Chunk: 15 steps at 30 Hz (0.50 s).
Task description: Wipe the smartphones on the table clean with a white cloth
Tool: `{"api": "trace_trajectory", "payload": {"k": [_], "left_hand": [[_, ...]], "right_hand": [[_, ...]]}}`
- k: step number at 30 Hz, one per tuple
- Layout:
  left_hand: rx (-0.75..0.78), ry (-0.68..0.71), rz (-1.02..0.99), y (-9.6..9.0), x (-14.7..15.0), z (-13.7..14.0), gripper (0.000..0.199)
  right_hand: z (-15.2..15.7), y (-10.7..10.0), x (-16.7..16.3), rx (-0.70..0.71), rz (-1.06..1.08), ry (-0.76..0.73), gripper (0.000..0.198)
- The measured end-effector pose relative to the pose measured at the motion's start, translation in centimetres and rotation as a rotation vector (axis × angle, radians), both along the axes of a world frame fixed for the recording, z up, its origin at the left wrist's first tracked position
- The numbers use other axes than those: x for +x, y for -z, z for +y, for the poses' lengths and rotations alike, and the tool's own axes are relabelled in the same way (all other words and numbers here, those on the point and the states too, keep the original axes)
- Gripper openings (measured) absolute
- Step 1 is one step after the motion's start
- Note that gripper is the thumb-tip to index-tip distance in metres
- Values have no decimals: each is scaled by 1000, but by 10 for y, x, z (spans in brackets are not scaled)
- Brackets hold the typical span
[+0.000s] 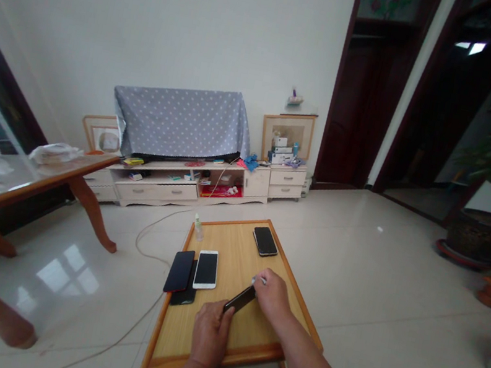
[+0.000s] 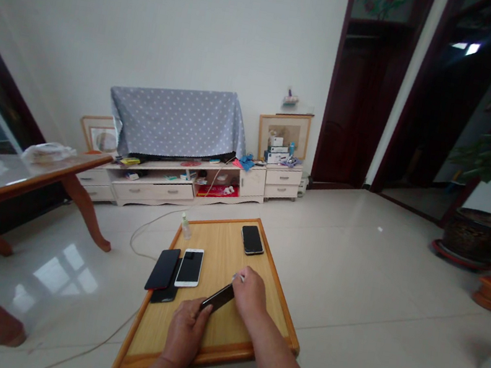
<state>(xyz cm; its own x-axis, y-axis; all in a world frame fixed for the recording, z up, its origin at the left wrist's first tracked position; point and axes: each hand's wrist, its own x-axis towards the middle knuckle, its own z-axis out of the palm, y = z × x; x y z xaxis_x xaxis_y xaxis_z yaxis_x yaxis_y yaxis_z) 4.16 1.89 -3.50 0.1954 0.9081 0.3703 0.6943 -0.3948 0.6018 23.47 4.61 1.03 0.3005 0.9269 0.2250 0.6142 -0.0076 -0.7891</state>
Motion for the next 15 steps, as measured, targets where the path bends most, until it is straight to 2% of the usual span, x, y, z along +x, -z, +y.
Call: {"api": "trace_trajectory", "payload": {"k": [4,6,12,15], "left_hand": [[-8,15,0,0,0,1,31],[-11,15,4,-1,1,0,31],[-7,-6,8,0,0,-1,32],[-1,-3,3,1,0,0,30]], "right_hand": [[-18,3,-42,29,-11,-162,11],[-20,4,-49,32,-5,-201,11],[-4,3,-10,23,4,-84,17],[-10,2,-15,29,-17,-102,15]]}}
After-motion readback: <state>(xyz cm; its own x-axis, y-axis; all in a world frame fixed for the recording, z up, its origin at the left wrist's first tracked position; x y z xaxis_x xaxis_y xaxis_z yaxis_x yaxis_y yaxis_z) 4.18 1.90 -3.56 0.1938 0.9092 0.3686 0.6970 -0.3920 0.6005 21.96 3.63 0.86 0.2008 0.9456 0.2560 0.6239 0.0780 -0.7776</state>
